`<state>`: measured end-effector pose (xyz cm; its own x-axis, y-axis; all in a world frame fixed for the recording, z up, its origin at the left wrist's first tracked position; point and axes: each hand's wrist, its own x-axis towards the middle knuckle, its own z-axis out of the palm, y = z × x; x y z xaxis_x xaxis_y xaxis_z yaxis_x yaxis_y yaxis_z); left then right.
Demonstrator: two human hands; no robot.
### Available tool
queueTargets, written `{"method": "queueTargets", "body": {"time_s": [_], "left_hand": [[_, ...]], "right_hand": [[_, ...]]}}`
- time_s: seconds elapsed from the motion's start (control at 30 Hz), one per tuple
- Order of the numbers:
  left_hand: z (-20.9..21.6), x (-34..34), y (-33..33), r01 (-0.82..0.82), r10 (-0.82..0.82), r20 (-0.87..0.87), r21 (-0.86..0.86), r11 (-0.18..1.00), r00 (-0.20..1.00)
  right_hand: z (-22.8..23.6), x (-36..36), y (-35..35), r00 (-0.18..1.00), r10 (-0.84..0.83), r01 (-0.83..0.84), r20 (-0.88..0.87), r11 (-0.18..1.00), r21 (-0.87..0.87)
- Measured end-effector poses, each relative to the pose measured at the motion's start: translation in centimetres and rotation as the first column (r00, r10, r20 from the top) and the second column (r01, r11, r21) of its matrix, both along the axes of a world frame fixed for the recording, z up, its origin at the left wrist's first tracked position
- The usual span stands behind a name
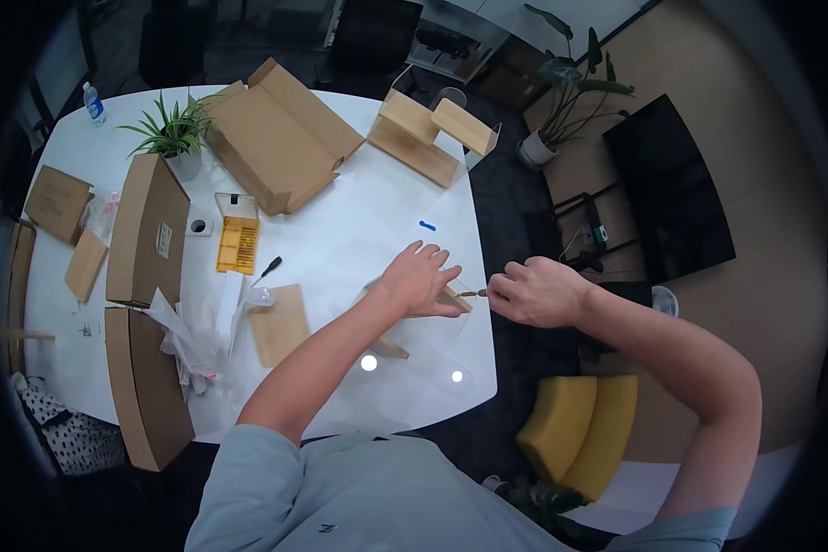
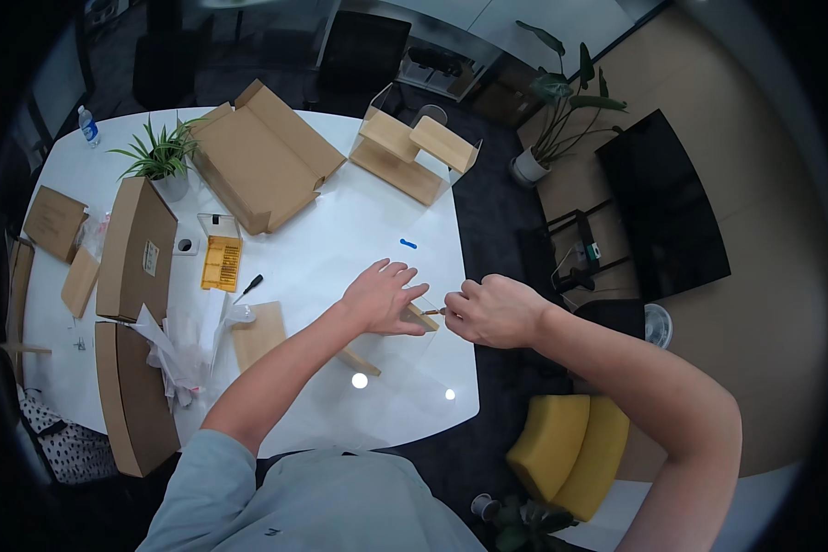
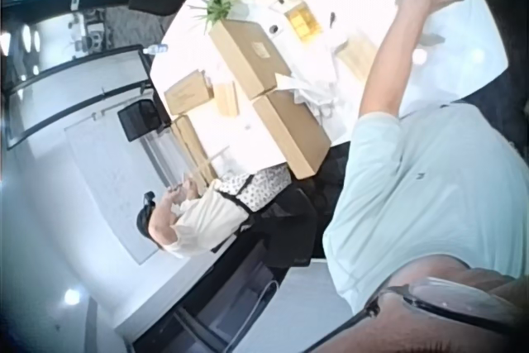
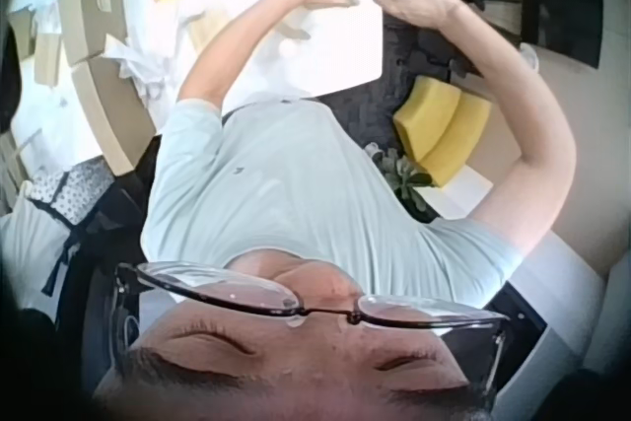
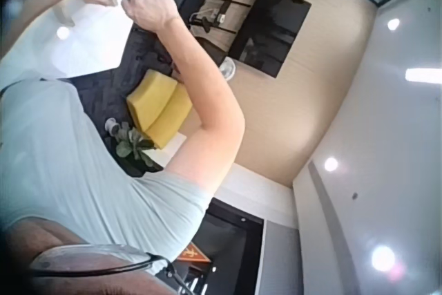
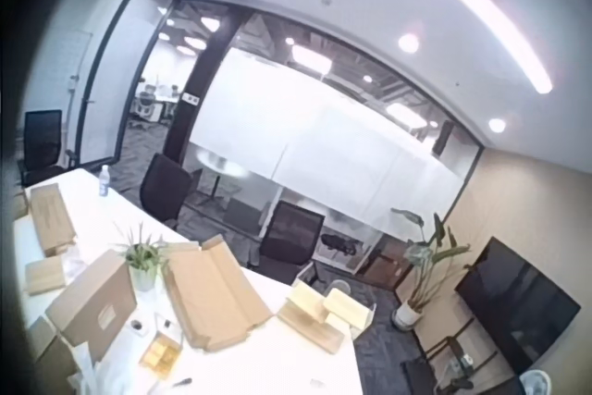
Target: The person assembles a small wooden shelving unit by hand, using a screwdriver to fasten wooden panels together. They align pieces, insert screws, and tighten them to form a multi-tiered structure on a white table.
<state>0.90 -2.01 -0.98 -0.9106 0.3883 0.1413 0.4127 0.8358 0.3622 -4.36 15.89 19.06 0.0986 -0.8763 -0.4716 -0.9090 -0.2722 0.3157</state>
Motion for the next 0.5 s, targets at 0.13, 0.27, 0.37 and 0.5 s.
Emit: {"method": "queueTargets", "body": {"time_s": [0.13,0.27,0.37,0.5], "left_hand": [[-0.1,0.2,0.0,-0.005,0.005,0.009,-0.002,1.000,1.000],[0.1,0.3,-0.3,-0.019,0.020,0.051,-0.018,1.000,0.999],[0.7,0.4,-0.1,0.004,-0.003,0.044,-0.024,1.000,0.999],[0.8,0.5,0.0,0.005,-0.003,0.071,-0.015,1.000,0.997]], "right_hand": [[-0.3,0.6,-0.5,0.969,-0.245,0.244,0.026,0.969,0.030],[-2.0,0.8,-3.0,0.426,-0.879,0.885,0.216,0.454,0.104],[-1.1,-1.9,-3.1,-0.364,-0.914,0.885,0.177,-0.281,0.372],[-0.5,0.4,-1.9,0.373,-0.900,0.900,0.225,0.410,0.148]]}}
